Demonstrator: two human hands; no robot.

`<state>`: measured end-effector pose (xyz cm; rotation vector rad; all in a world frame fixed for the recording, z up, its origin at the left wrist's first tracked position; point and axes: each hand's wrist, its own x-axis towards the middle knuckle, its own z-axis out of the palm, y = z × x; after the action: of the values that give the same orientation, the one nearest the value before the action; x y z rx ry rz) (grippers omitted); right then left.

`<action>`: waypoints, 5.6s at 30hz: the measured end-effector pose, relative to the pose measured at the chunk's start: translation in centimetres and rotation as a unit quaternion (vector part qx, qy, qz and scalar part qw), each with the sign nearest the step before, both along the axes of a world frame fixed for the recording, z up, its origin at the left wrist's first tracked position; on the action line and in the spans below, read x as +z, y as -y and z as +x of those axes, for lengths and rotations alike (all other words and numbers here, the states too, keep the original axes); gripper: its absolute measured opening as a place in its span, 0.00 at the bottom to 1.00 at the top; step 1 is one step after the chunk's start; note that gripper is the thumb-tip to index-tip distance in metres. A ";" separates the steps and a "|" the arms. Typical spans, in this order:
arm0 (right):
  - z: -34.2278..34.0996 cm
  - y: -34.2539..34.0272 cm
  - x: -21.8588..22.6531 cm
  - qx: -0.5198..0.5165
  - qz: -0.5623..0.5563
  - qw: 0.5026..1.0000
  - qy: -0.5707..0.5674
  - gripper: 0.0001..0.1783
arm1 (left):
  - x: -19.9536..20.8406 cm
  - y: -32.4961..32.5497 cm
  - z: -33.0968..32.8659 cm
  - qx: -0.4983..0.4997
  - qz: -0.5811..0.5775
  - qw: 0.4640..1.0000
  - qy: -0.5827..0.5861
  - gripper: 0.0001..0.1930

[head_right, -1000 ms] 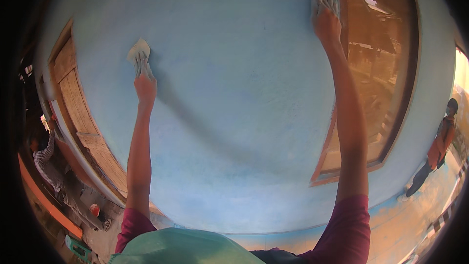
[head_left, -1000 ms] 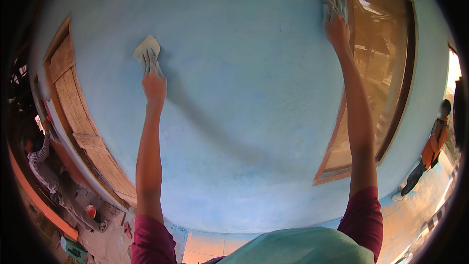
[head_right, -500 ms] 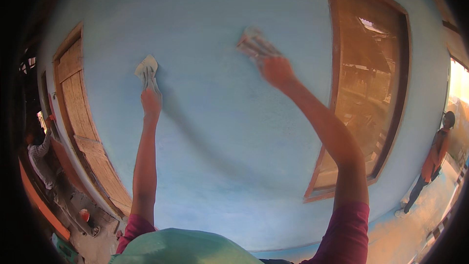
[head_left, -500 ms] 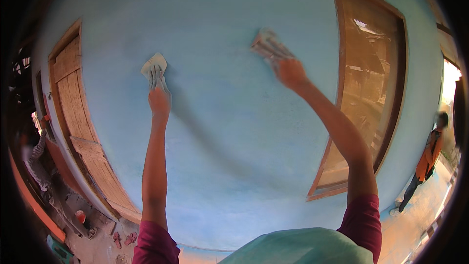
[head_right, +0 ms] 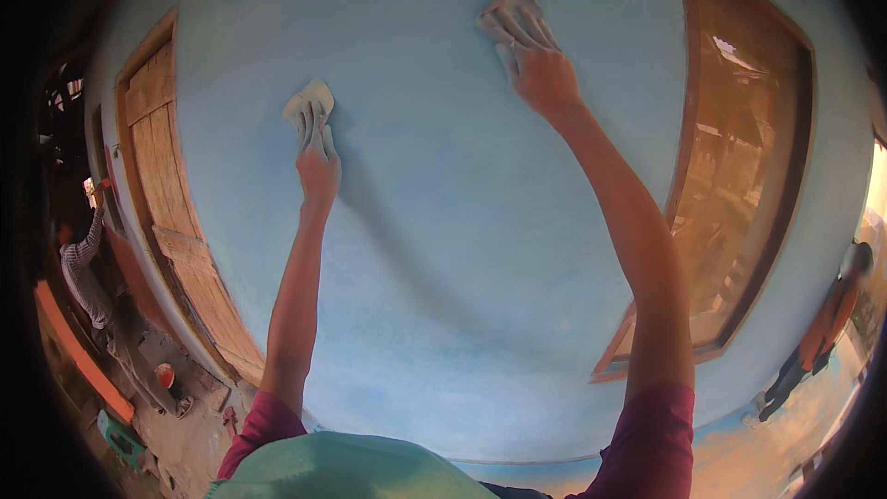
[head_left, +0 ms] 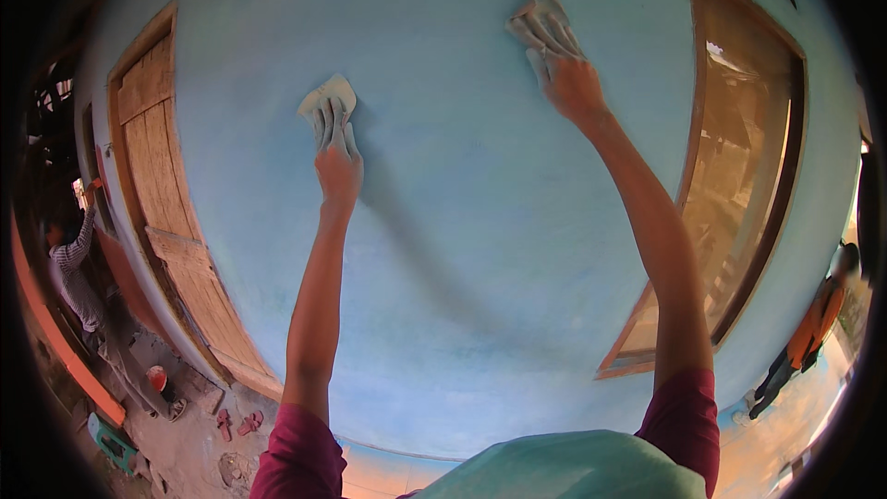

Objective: The person wipes a light blue wall with cloths held in both hands, moving in broad strokes across the surface. The person occasionally shifts position and reaches toward the upper wall and window frame while continuing to wipe.

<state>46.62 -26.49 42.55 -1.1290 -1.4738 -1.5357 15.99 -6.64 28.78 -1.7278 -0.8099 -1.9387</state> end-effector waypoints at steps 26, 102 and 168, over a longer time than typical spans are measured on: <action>0.3 -2.7 6.3 -0.111 0.033 0.990 -0.076 0.23 | 15.7 -4.1 -4.9 -0.027 0.058 0.998 -0.006 0.22; 8.9 1.2 18.3 -0.027 0.173 0.949 -0.261 0.38 | 13.6 -0.8 -0.4 0.002 0.017 0.999 -0.035 0.22; -9.6 -9.2 23.2 -0.007 0.036 0.999 0.013 0.26 | 7.5 0.9 2.2 -0.036 0.070 0.996 -0.028 0.19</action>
<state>36.99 -17.34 65.78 -1.0831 -1.4198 -1.6052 18.21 -7.51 36.30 -1.7410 -0.5844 -1.9337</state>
